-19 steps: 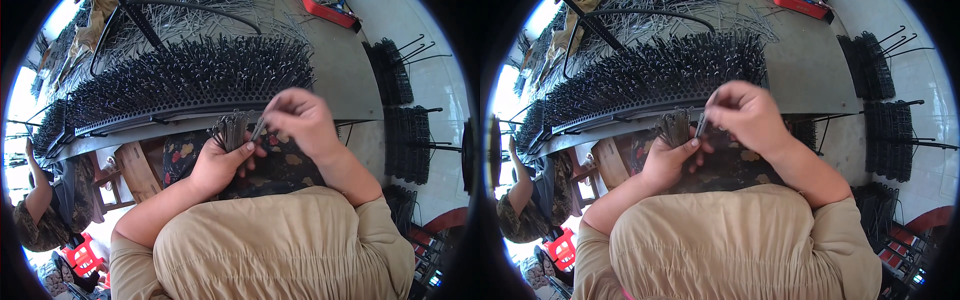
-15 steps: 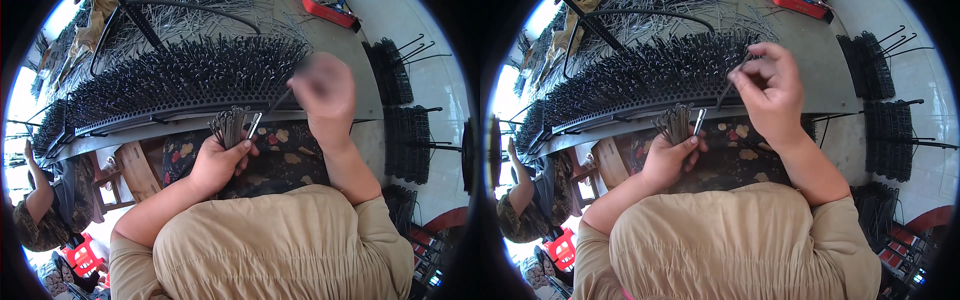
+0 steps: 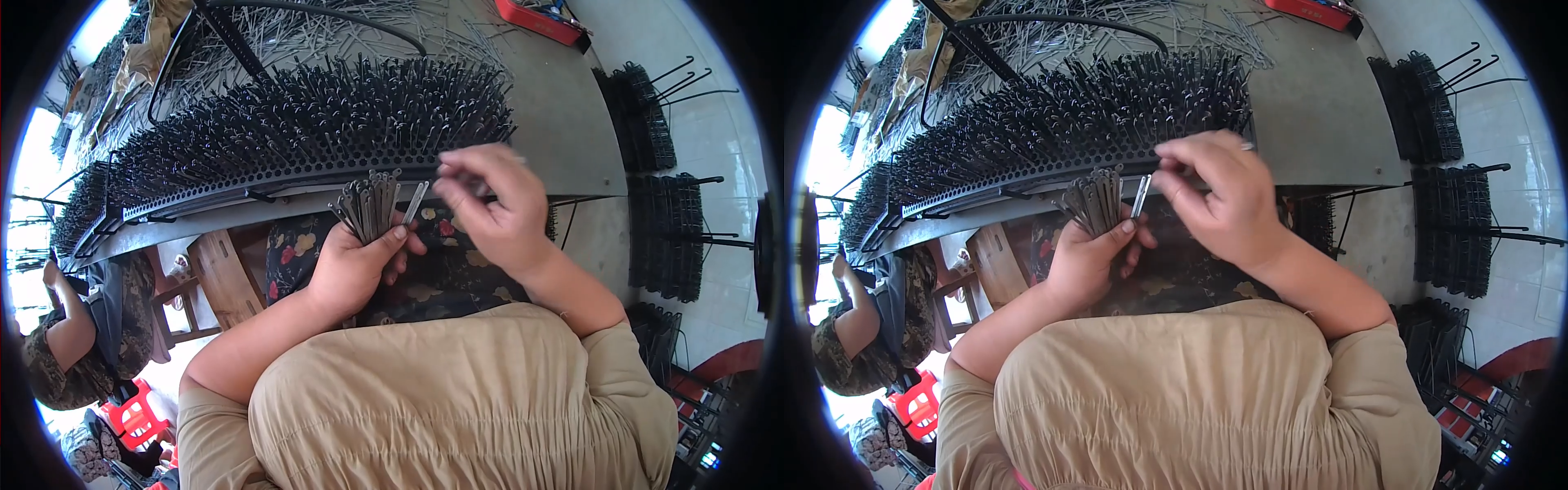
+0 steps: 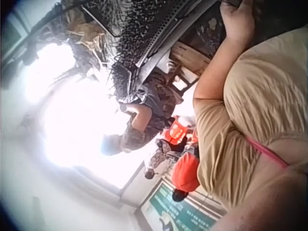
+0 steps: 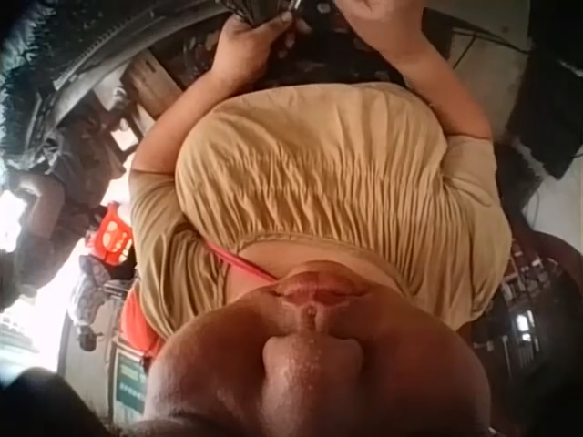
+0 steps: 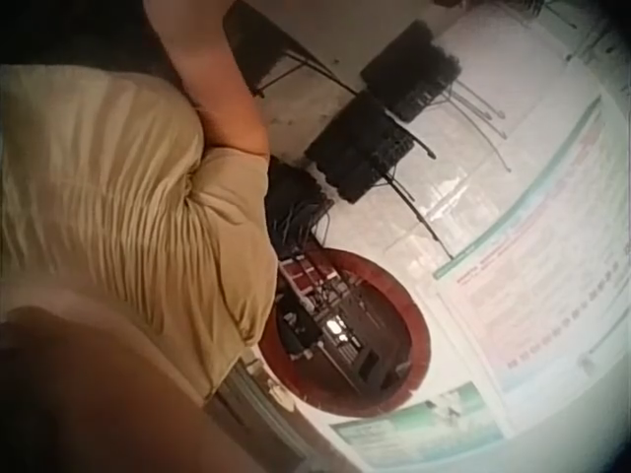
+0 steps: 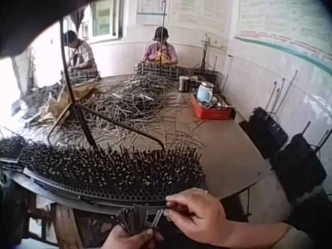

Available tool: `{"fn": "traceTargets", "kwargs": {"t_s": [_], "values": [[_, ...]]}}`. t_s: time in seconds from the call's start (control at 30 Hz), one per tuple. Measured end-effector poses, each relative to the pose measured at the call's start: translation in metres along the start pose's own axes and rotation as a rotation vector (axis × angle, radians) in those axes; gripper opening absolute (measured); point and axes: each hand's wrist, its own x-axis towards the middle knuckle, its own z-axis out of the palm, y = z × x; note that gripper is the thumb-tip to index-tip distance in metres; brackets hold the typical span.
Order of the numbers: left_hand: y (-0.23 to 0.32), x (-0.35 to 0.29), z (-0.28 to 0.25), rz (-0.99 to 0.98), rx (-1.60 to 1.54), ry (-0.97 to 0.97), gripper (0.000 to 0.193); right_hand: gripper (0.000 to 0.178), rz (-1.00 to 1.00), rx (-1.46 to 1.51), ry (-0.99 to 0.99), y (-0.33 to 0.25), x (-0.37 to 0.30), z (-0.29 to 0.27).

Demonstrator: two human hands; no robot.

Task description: Inserting thin metal wires into the holes of a perforated metal frame.

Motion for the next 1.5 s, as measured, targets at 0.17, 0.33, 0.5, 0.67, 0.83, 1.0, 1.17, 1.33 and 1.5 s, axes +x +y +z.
{"fn": "traceTargets", "kwargs": {"t_s": [0.17, 0.33, 0.5, 0.67, 0.83, 1.0, 1.17, 1.33, 1.5], "values": [[0.002, -0.001, 0.007, 0.045, -0.079, -0.037, 0.015, 0.008, 0.634, 0.872, -0.257, 0.002, -0.005, -0.003], [0.0, 0.0, 0.0, -0.015, 0.007, -0.032, 0.014, 0.008, 0.398, 0.643, 0.183, 0.021, 0.014, -0.024], [0.002, 0.002, 0.002, -0.035, 0.023, -0.028, 0.013, 0.009, 0.185, 0.431, 0.303, 0.032, 0.011, -0.027], [0.003, 0.001, 0.002, -0.051, 0.042, -0.006, 0.013, 0.009, 0.185, 0.343, 0.287, 0.034, 0.009, -0.037], [0.004, 0.001, 0.004, -0.071, 0.043, -0.024, 0.012, 0.01, 0.191, 0.353, 0.258, 0.038, 0.008, -0.041], [0.001, 0.002, 0.003, -0.076, 0.054, -0.025, 0.012, 0.01, 0.115, 0.239, 0.199, 0.042, 0.013, -0.046], [0.0, 0.0, 0.002, -0.068, 0.038, -0.012, 0.011, 0.01, 0.093, 0.301, 0.185, 0.066, 0.007, -0.056], [-0.001, 0.0, 0.006, -0.08, 0.038, -0.008, 0.011, 0.017, -0.066, 0.199, 0.082, 0.043, 0.022, -0.045], [-0.004, 0.0, 0.005, -0.083, 0.039, 0.019, 0.013, 0.035, -0.378, 0.042, 0.067, 0.047, 0.033, -0.022]]}}
